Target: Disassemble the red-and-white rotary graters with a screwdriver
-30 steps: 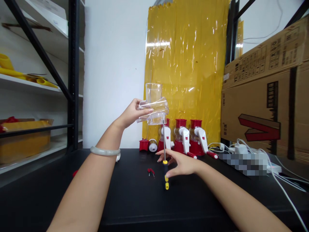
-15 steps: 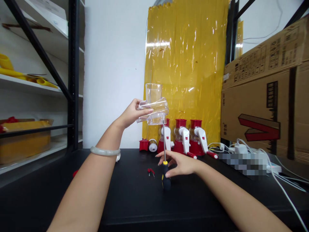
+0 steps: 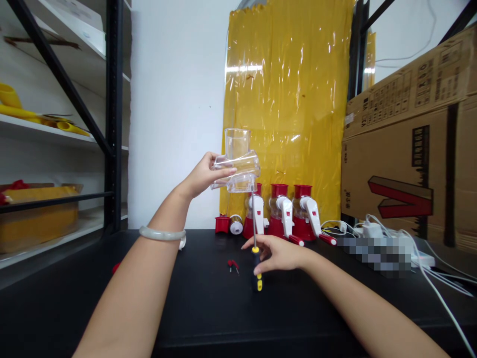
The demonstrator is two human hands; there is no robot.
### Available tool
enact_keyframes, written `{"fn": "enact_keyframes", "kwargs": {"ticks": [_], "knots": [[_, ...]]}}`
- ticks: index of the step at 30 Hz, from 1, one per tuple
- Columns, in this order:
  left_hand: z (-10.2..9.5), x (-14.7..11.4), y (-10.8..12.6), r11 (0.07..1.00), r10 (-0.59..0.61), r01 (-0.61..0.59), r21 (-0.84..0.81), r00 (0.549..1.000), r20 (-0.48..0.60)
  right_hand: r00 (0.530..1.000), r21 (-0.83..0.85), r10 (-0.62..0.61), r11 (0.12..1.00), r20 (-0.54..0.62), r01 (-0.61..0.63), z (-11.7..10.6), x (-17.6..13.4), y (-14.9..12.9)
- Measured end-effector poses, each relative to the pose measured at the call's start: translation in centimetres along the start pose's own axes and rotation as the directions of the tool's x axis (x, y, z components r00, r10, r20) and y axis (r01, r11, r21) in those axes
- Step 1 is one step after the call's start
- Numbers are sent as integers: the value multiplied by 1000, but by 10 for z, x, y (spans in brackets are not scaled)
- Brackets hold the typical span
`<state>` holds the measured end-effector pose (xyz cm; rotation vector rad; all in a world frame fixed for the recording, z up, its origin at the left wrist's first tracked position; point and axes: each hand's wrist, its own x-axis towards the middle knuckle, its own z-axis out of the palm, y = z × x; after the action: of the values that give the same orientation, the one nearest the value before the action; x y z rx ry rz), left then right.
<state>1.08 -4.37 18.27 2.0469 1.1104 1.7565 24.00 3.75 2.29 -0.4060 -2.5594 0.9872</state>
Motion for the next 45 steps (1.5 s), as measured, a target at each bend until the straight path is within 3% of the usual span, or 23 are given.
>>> {"fn": "enact_keyframes", "kwargs": {"ticks": [3, 9, 15, 21, 27, 35, 41, 45], "knots": [[-1, 0, 0, 1000, 1, -1, 3, 1000, 1, 998, -66, 26, 997, -55, -30, -1, -1, -3], [-1, 0, 1, 1000, -3, 3, 14, 1000, 7, 988, 37, -83, 996, 128, 79, -1, -6, -11], [-1, 0, 0, 1000, 2, -2, 9, 1000, 2, 1000, -60, 9, 998, -12, -10, -3, -4, -7], [-1, 1, -1, 1000, 4, -4, -4, 1000, -1, 987, 73, -108, 992, 119, 100, -4, -6, -8], [-1, 0, 0, 1000, 3, -3, 1, 1000, 6, 997, -72, 31, 997, -70, -36, -2, -1, -3], [-1, 1, 0, 1000, 4, -4, 4, 1000, 7, 989, 50, -103, 994, 110, 98, -2, -6, -10], [0, 0, 0, 1000, 2, -2, -1, 1000, 4, 999, -102, 33, 994, -43, -37, -2, -3, -8], [0, 0, 1, 1000, -4, 4, -3, 1000, 6, 999, -36, -33, 999, 23, 34, -3, -5, -10]]}}
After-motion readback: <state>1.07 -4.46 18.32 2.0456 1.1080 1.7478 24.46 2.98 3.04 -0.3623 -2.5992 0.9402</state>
